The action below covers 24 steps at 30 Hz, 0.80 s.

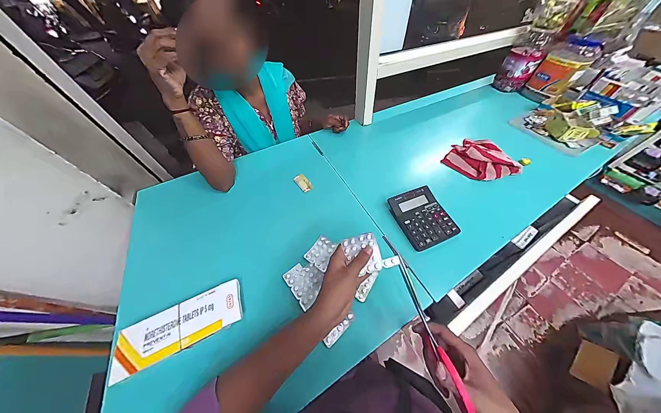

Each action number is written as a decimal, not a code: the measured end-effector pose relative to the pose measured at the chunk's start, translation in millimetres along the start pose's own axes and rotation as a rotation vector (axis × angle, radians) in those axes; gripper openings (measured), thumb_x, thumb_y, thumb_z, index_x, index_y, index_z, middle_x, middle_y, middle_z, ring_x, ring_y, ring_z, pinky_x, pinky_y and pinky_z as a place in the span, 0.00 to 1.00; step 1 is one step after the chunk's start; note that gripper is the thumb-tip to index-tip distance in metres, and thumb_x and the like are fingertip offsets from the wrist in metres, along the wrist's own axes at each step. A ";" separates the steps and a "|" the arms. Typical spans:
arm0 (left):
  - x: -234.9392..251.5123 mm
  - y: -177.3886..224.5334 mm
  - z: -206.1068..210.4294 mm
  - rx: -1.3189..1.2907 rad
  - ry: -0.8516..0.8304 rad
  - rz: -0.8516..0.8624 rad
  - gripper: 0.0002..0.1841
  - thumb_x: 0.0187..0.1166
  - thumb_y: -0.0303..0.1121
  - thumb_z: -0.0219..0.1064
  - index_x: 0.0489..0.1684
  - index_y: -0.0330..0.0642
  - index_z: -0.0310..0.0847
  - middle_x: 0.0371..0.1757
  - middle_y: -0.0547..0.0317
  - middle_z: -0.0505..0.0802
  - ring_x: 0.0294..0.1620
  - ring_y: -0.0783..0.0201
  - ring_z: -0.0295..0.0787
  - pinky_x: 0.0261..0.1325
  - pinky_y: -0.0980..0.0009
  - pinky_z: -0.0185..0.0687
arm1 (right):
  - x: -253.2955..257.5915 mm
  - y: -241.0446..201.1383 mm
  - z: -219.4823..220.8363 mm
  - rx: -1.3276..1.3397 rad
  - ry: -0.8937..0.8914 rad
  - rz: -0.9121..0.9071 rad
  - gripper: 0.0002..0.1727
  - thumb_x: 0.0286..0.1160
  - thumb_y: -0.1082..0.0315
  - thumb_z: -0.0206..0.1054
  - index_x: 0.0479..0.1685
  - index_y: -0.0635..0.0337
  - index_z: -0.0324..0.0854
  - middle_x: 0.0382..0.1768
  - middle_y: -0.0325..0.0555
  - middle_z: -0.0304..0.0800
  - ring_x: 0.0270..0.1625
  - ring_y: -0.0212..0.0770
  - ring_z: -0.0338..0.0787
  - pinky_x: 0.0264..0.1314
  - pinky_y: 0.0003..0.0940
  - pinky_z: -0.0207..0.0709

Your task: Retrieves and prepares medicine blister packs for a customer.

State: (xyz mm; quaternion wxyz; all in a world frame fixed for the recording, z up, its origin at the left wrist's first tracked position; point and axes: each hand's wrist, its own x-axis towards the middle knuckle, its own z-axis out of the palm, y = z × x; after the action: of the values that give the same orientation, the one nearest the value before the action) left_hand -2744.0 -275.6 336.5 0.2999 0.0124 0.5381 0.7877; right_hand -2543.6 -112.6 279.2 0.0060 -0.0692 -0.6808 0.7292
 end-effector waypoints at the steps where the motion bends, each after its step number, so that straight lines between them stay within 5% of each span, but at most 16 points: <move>1: 0.5 -1.5 3.7 -0.030 0.017 -0.005 0.24 0.88 0.26 0.60 0.80 0.34 0.59 0.70 0.43 0.86 0.68 0.53 0.88 0.66 0.59 0.88 | 0.5 -0.5 -0.8 -0.003 -0.007 0.021 0.37 0.67 0.41 0.76 0.70 0.58 0.76 0.30 0.22 0.83 0.26 0.18 0.78 0.28 0.17 0.75; 17: 0.9 -11.7 23.4 -0.217 0.022 -0.052 0.20 0.90 0.22 0.53 0.77 0.35 0.56 0.64 0.38 0.89 0.63 0.47 0.92 0.65 0.56 0.90 | -1.3 3.6 4.8 0.078 0.069 0.089 0.26 0.71 0.54 0.76 0.66 0.57 0.84 0.22 0.24 0.85 0.17 0.18 0.76 0.19 0.16 0.72; 24: 1.9 -11.6 23.7 -0.214 0.023 -0.044 0.20 0.89 0.22 0.54 0.77 0.35 0.57 0.63 0.41 0.89 0.62 0.48 0.93 0.65 0.57 0.90 | 0.7 -2.3 4.4 0.050 0.083 0.112 0.28 0.69 0.51 0.77 0.64 0.59 0.83 0.22 0.23 0.85 0.17 0.19 0.77 0.18 0.17 0.73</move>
State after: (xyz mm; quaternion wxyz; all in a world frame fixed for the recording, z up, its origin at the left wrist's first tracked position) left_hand -2732.2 -251.9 336.1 0.3103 -0.0406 0.4545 0.8339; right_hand -2545.0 -116.7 281.8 -0.0047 -0.1372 -0.6566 0.7417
